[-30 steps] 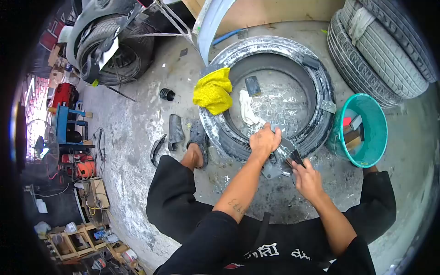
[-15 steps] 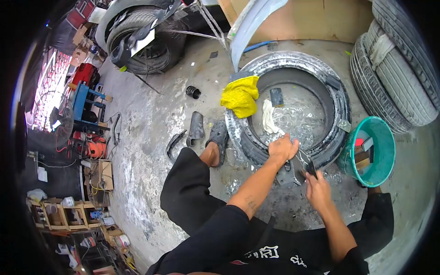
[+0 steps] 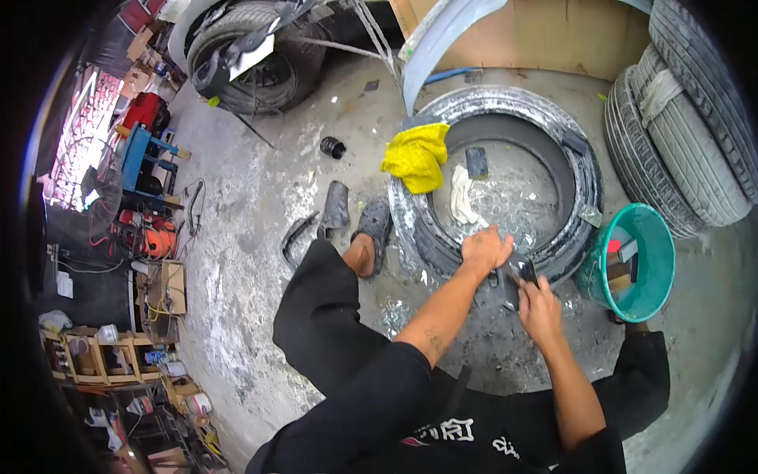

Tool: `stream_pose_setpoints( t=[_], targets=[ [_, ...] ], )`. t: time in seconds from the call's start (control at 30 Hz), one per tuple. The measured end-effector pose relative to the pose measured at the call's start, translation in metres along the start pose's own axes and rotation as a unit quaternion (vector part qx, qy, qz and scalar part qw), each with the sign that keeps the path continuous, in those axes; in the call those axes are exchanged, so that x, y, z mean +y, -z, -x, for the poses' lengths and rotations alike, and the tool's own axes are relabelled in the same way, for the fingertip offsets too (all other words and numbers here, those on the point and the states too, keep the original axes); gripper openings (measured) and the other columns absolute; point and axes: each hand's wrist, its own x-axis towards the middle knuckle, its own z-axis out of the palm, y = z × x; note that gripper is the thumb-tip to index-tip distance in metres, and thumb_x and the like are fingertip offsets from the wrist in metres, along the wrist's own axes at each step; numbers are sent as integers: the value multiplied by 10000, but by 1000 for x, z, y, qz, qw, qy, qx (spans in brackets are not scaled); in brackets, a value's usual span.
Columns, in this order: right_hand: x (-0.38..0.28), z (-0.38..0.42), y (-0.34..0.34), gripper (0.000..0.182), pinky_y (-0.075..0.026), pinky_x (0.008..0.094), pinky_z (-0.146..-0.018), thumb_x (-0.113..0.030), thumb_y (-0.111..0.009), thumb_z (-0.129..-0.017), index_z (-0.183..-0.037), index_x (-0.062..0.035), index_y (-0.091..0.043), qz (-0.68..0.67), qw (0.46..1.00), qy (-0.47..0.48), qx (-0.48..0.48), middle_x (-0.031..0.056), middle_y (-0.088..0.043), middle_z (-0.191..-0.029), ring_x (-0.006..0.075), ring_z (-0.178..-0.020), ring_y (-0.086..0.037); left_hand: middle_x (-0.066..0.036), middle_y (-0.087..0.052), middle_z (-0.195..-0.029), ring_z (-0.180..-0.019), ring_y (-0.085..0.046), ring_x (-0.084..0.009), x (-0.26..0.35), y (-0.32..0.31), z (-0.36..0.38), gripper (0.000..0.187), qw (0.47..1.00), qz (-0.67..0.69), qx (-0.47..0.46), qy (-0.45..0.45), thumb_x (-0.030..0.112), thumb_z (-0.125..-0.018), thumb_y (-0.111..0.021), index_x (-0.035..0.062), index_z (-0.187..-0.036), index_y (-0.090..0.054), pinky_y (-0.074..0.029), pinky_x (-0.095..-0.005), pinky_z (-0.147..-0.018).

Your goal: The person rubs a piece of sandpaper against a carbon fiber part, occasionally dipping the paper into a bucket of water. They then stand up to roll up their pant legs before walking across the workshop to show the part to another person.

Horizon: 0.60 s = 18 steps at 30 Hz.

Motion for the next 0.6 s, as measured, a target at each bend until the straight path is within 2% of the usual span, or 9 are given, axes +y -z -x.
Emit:
stream_pose_setpoints(
  t=[0.13, 0.27, 0.4, 0.43, 0.47, 0.5, 0.53, 0.57, 0.6],
  targets=[
    [-13, 11, 15, 203, -504, 486, -665, -65, -618, -881, -1073, -45, -682, -5, 1000, -18, -21, 226, -583, -994, 444, -792, -621, -218, -689, -1100, -1064, -661, -350, -1, -4, 10, 544, 999, 37, 7, 2, 478, -909, -472, 37, -1200, -605, -486, -440, -942],
    [-6, 21, 16, 220, -499, 477, -672, -15, -598, -865, -1063, -37, -690, -37, 998, 55, 23, 235, -575, -975, 451, -806, -610, -210, -695, -1089, -1034, -672, -336, 3, 7, 2, 538, 999, 37, 23, -5, 462, -894, -479, 19, -1166, -620, -486, -427, -937],
    [-1, -12, 2, 213, -487, 469, -724, -64, -595, -884, -1071, -35, -693, -5, 999, -1, -41, 220, -583, -975, 401, -829, -600, -219, -686, -1119, -1075, -661, -332, 2, 8, 3, 580, 1000, 26, 15, -8, 484, -889, -458, 11, -1175, -634, -482, -433, -953],
    [-10, -9, 7, 209, -486, 466, -737, -82, -598, -888, -1066, -36, -696, -11, 997, -48, -52, 212, -586, -972, 384, -840, -595, -204, -671, -1172, -1124, -640, -328, 3, 10, 7, 553, 1000, -7, 13, -1, 483, -908, -447, 51, -1183, -656, -478, -462, -959],
    [-3, -1, 6, 231, -492, 455, -754, -127, -594, -894, -1087, -56, -699, -1, 999, -13, -51, 190, -589, -962, 355, -893, -586, -176, -658, -1217, -1159, -618, -330, 4, 26, 16, 509, 997, -51, -61, -11, 476, -934, -425, 106, -1168, -685, -471, -487, -965],
    [-4, 7, 13, 266, -499, 460, -790, -179, -578, -898, -1116, -88, -699, 58, 997, 41, -42, 173, -594, -974, 355, -966, -577, -159, -654, -1230, -1175, -606, -336, 6, 30, 22, 497, 995, -66, -61, -33, 479, -953, -404, 131, -1154, -698, -470, -486, -969],
    [-7, 9, 30, 299, -506, 463, -832, -196, -567, -885, -1146, -111, -688, 59, 985, -21, -158, 179, -605, -1036, 359, -1025, -571, -173, -652, -1225, -1153, -614, -345, 17, 39, 32, 510, 995, -37, -87, -25, 489, -953, -400, 126, -1158, -695, -474, -494, -955],
    [3, 13, 44, 312, -522, 470, -840, -205, -574, -869, -1153, -130, -681, 25, 987, 39, -151, 165, -600, -1113, 361, -1020, -595, -166, -666, -1195, -1100, -633, -338, 4, 13, 3, 497, 982, -138, -75, -110, 450, -985, -367, 118, -1151, -697, -486, -476, -927],
    [13, 16, 53, 321, -539, 462, -781, -171, -572, -867, -1172, -140, -669, 4, 992, 57, -113, 157, -588, -1144, 337, -990, -626, -158, -679, -1165, -1048, -652, -331, -6, -13, -23, 491, 952, -237, -46, -191, 411, -1016, -334, 109, -1144, -699, -498, -459, -899]
  ],
)
